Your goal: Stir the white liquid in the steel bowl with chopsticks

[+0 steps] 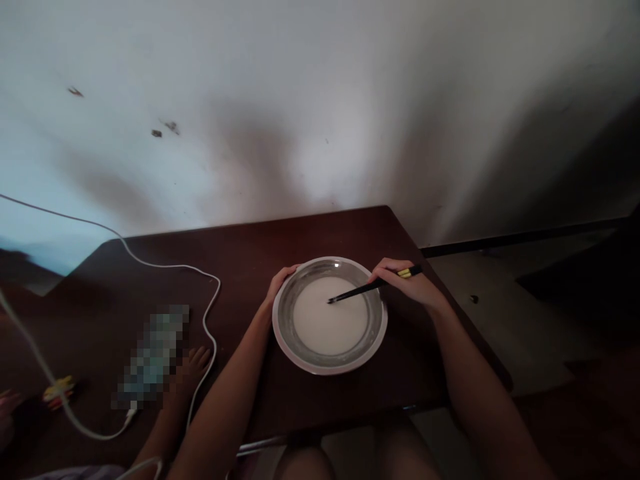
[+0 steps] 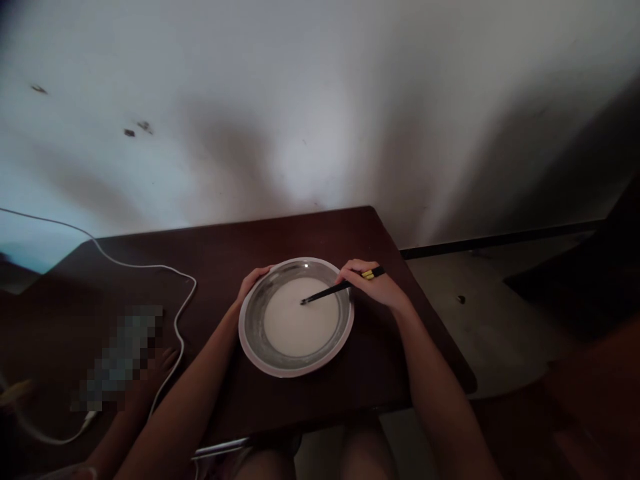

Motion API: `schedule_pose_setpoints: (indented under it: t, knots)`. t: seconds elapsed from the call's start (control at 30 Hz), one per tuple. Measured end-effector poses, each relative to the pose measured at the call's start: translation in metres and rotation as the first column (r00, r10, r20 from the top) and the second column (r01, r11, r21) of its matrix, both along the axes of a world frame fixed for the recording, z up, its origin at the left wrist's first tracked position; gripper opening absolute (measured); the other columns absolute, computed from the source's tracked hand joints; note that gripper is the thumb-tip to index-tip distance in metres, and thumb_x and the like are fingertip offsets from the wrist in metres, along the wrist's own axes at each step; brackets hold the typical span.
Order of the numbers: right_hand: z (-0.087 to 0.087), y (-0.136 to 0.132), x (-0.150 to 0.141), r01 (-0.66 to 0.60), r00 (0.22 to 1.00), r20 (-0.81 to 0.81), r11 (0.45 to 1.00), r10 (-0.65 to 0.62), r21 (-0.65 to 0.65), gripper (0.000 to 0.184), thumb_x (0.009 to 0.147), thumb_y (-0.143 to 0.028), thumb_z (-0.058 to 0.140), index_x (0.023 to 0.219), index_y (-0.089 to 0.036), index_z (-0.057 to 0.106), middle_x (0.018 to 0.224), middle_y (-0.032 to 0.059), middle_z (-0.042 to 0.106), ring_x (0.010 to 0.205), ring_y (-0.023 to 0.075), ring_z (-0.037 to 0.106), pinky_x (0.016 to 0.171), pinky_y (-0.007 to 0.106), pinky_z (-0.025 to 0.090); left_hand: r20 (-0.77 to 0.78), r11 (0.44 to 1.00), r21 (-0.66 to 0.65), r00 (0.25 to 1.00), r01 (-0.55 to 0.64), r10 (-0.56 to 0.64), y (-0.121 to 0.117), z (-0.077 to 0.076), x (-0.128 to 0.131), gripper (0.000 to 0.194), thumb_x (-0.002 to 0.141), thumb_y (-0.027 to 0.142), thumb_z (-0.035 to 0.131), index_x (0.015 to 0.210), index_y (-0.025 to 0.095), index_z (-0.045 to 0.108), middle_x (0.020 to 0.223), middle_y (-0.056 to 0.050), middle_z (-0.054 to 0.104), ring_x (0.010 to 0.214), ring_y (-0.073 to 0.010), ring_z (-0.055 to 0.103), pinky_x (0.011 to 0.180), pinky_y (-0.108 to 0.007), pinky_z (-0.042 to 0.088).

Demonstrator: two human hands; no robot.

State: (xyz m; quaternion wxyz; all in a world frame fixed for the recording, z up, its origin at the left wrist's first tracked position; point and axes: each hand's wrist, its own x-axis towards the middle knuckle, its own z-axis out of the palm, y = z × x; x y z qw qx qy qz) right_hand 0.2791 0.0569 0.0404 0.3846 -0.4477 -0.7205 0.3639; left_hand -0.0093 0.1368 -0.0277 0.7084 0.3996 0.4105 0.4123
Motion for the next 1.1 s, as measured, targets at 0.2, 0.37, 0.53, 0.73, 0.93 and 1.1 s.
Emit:
schedule_pose_setpoints:
  t: [0.2,0.37,0.53,0.73,0.93,1.1]
  knots:
    - [-0.0013,0.0016,0.0002,-0.073,0.997,0.034,0.997,0.074,-0.030,0.025,0.086,-0.031,0.049,0.077,-0.019,0.068,0.079,0.0029,0.065,0.077,0.0151,0.060,0.070,0.027,0.043,-0.034,1.000,0.013,0.999,-0.005,0.005,0.0003,-0.0002,0.0010,0.041,0.064,0.039,0.056,0.094,0.015,0.069,0.083,-0.005,0.069,0.086,-0.0249,0.061,0.078,-0.032,0.045]
    - [0.0001,0.0012,0.0021,0.041,0.999,-0.016,0.999,-0.040,0.007,0.026,0.087,-0.029,0.047,0.073,-0.019,0.066,0.076,0.0019,0.065,0.076,0.0147,0.059,0.072,0.027,0.042,-0.006,1.000,0.000,1.000,0.001,-0.001,-0.0008,0.0016,0.0020,0.040,0.064,0.038,0.056,0.093,0.015,0.069,0.083,-0.006,0.069,0.085,-0.0251,0.061,0.077,-0.032,0.046]
    - [-0.0017,0.0008,-0.0026,-0.118,0.992,0.030,0.992,0.119,-0.036,0.025,0.086,-0.031,0.048,0.079,-0.018,0.068,0.080,0.0031,0.066,0.078,0.0152,0.060,0.071,0.027,0.043,0.005,1.000,-0.005,1.000,-0.007,0.007,0.0003,0.0004,0.0019,0.038,0.063,0.038,0.057,0.091,0.016,0.070,0.082,-0.005,0.069,0.084,-0.0246,0.061,0.077,-0.032,0.046]
    - [-0.0006,0.0009,0.0013,0.037,0.999,-0.007,0.999,-0.036,0.016,0.028,0.086,-0.032,0.046,0.074,-0.018,0.067,0.076,0.0027,0.065,0.076,0.0152,0.059,0.072,0.028,0.044,-0.002,1.000,-0.008,1.000,0.010,-0.010,-0.0010,0.0014,0.0018,0.038,0.064,0.039,0.056,0.092,0.016,0.069,0.082,-0.005,0.068,0.084,-0.0249,0.060,0.077,-0.033,0.045]
    - [-0.0020,0.0007,-0.0021,-0.107,0.993,0.047,0.994,0.107,-0.015,0.025,0.085,-0.032,0.049,0.079,-0.019,0.069,0.081,0.0034,0.065,0.079,0.0157,0.059,0.072,0.028,0.044,-0.040,1.000,0.011,0.999,0.005,-0.005,-0.0010,0.0017,0.0017,0.040,0.064,0.041,0.056,0.093,0.016,0.069,0.082,-0.005,0.068,0.084,-0.0246,0.060,0.078,-0.033,0.045]
    - [-0.0018,0.0012,0.0007,0.016,0.999,-0.032,1.000,-0.016,-0.003,0.027,0.086,-0.032,0.047,0.074,-0.018,0.066,0.075,0.0028,0.065,0.075,0.0149,0.060,0.071,0.027,0.044,-0.014,1.000,-0.015,1.000,0.005,-0.005,-0.0017,0.0022,0.0024,0.036,0.066,0.038,0.054,0.091,0.017,0.070,0.080,-0.004,0.069,0.086,-0.0249,0.060,0.078,-0.033,0.045]
